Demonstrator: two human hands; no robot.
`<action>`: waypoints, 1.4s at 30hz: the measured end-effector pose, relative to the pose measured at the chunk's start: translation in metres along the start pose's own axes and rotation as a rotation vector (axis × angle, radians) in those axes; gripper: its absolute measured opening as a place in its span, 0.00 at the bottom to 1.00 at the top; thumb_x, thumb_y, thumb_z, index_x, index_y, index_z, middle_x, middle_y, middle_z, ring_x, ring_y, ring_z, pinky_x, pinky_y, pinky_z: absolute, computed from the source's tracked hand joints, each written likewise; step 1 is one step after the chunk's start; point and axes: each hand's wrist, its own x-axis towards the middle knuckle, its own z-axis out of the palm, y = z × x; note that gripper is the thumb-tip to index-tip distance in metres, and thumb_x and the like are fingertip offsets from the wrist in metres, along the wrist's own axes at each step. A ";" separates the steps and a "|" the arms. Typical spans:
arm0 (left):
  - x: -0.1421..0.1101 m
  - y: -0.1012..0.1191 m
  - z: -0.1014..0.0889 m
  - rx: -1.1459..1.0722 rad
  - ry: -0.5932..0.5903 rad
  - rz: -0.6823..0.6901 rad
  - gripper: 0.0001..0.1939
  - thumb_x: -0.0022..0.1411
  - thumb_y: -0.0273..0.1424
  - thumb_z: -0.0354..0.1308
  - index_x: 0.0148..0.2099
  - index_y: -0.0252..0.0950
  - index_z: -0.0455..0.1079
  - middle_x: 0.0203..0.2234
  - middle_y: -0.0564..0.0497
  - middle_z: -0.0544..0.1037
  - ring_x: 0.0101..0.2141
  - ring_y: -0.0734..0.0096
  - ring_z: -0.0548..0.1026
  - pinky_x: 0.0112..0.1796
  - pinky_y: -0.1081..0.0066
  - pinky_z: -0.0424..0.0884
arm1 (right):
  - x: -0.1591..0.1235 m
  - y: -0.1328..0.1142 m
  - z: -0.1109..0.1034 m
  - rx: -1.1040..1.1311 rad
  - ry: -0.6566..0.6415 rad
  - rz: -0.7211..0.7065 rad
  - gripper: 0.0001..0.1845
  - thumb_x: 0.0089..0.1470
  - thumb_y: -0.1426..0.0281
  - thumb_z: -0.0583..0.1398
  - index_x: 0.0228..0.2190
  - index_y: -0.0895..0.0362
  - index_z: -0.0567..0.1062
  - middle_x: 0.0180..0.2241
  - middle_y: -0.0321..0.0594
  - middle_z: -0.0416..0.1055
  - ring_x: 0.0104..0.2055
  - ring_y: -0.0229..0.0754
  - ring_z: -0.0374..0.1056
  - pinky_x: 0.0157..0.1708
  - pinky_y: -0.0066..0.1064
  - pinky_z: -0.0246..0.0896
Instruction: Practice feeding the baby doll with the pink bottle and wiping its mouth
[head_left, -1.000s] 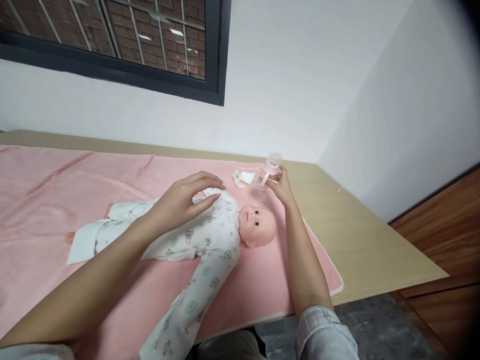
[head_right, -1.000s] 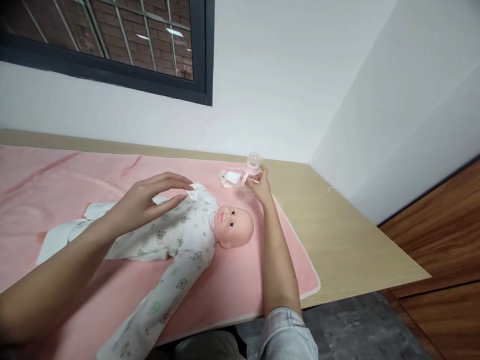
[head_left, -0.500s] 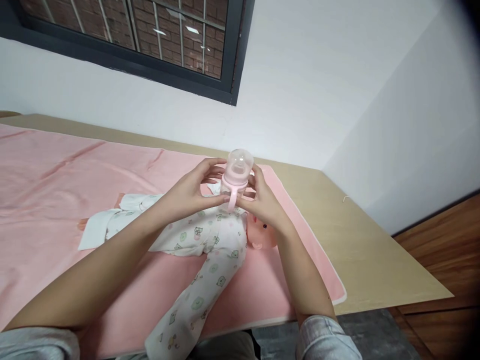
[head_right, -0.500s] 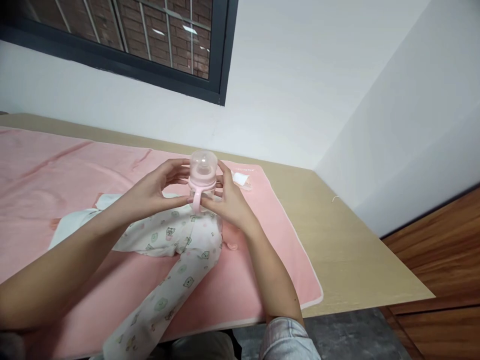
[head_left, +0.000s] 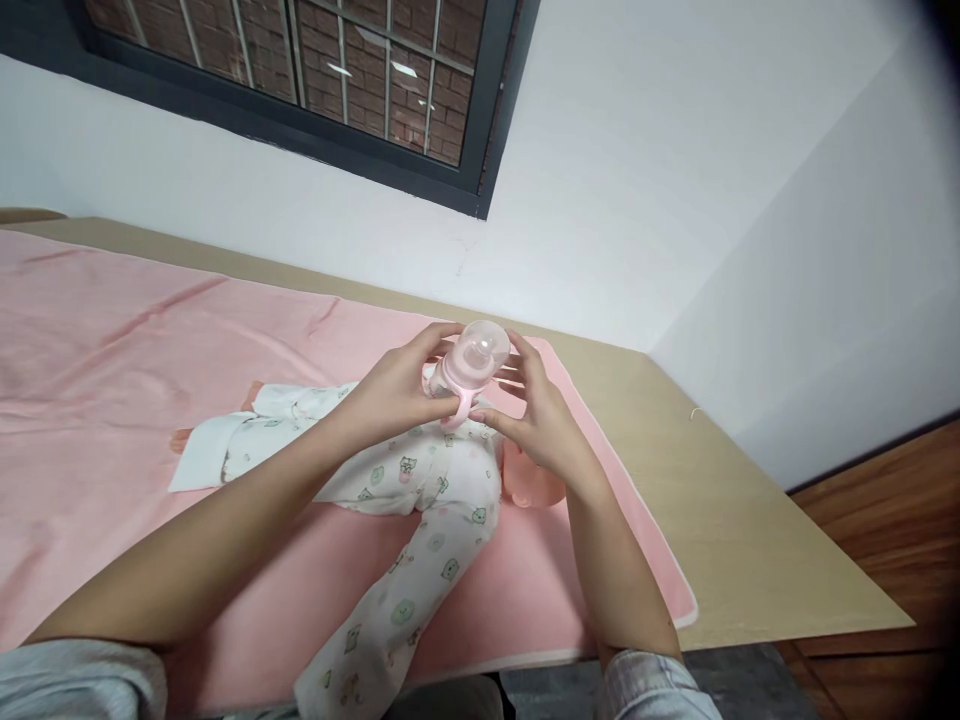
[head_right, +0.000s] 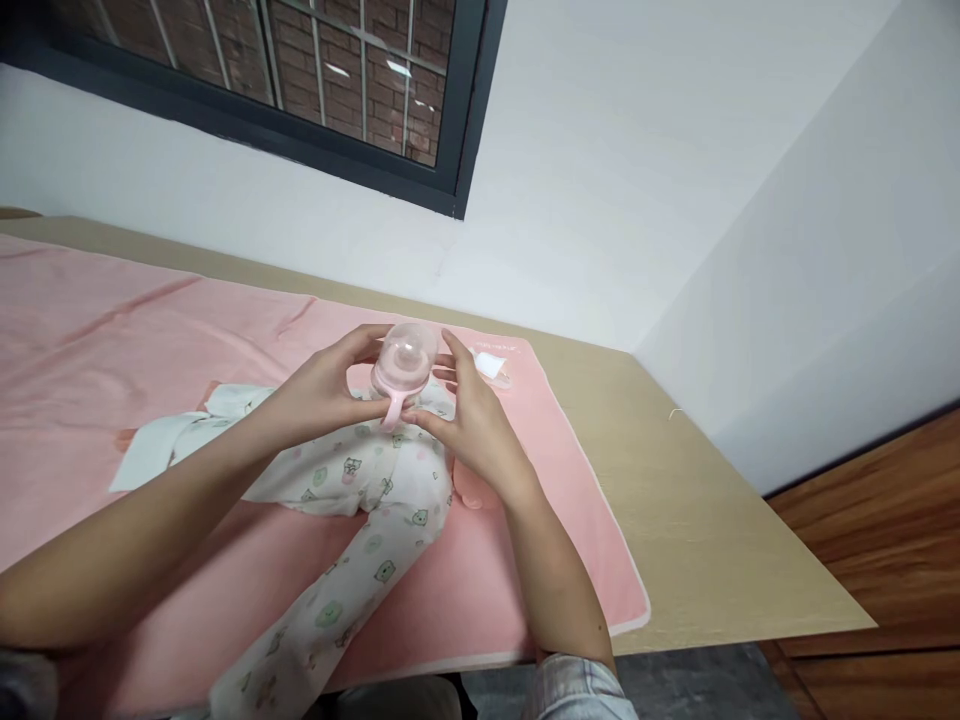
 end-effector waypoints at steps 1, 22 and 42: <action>0.000 0.001 0.000 0.068 0.009 0.001 0.34 0.52 0.30 0.63 0.61 0.43 0.59 0.53 0.50 0.72 0.53 0.55 0.71 0.49 0.61 0.70 | -0.001 -0.002 -0.001 -0.006 0.021 -0.016 0.50 0.50 0.54 0.65 0.65 0.43 0.45 0.62 0.45 0.57 0.63 0.51 0.58 0.62 0.54 0.57; 0.025 -0.059 -0.041 0.550 0.208 -0.025 0.26 0.56 0.28 0.55 0.58 0.37 0.63 0.47 0.46 0.75 0.47 0.50 0.71 0.44 0.60 0.68 | 0.025 0.108 -0.062 0.017 0.501 0.078 0.34 0.50 0.56 0.63 0.55 0.50 0.62 0.54 0.45 0.67 0.55 0.45 0.66 0.57 0.43 0.63; 0.018 -0.220 -0.086 0.518 0.222 -0.336 0.29 0.49 0.49 0.63 0.45 0.35 0.59 0.20 0.58 0.66 0.37 0.56 0.75 0.37 0.64 0.62 | -0.014 0.287 -0.050 -0.294 0.429 0.516 0.44 0.53 0.53 0.54 0.65 0.61 0.52 0.62 0.59 0.58 0.64 0.55 0.57 0.63 0.50 0.51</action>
